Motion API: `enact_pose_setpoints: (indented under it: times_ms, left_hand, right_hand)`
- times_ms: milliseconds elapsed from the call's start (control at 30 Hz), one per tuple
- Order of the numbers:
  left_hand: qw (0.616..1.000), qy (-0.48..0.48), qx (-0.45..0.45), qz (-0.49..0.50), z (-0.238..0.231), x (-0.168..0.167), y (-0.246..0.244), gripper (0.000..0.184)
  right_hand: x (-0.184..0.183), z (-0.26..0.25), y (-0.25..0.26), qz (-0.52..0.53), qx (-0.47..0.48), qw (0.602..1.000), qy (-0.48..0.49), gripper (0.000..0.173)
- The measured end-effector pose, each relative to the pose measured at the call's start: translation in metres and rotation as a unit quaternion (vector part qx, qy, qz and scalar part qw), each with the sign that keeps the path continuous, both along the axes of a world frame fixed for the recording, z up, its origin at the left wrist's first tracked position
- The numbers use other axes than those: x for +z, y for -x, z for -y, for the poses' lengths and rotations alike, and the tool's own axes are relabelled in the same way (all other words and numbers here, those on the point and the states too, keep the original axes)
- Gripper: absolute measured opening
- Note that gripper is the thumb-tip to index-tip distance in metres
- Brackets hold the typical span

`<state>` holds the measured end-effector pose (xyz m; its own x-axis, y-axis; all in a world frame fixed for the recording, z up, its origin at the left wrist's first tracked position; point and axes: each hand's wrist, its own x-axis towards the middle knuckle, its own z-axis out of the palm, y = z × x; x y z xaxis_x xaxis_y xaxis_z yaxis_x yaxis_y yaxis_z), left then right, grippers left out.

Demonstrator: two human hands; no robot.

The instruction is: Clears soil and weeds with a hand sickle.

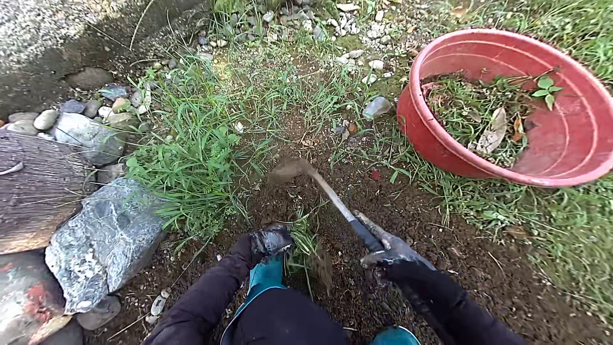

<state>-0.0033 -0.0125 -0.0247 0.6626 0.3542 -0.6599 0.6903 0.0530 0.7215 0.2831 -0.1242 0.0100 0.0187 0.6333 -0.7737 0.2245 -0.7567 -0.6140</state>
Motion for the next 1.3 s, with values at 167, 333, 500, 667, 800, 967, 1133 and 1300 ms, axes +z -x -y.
enact_pose_setpoints:
  times_ms: [167,333,500,667,800,967,1133,1300]
  left_hand:
    - [0.996,-0.023,-0.050,-0.075,0.006,0.000,-0.021,0.041]
    - [0.949,-0.199,0.004,-0.243,-0.003,-0.018,-0.018,0.051]
    - [0.885,-0.257,0.064,-0.382,-0.058,-0.044,0.010,0.078]
    - [0.909,-0.210,0.054,-0.356,-0.062,-0.050,0.007,0.051]
    - [0.967,-0.145,0.029,-0.210,-0.042,-0.037,0.014,0.043]
    - [0.999,0.026,-0.037,0.002,-0.003,-0.008,0.013,0.032]
    - [0.991,-0.018,-0.115,-0.062,0.010,-0.008,-0.023,0.035]
    - [0.966,-0.185,0.047,-0.177,0.003,-0.016,-0.006,0.049]
  right_hand:
    - [0.004,-0.041,0.027,-0.044,-0.135,0.984,-0.105,0.091]
    - [-0.028,-0.038,0.039,0.060,0.151,0.986,0.047,0.099]
    - [-0.009,-0.030,0.015,0.027,0.071,0.997,-0.005,0.101]
    - [0.001,-0.044,0.034,-0.019,-0.041,0.997,-0.056,0.105]
    - [-0.025,-0.014,0.018,0.073,0.158,0.983,0.059,0.101]
    - [0.006,0.017,-0.017,0.059,0.068,0.996,0.000,0.103]
    - [0.034,-0.006,-0.004,-0.005,-0.117,0.989,-0.090,0.107]
    - [-0.009,0.014,0.001,0.115,0.148,0.981,0.051,0.101]
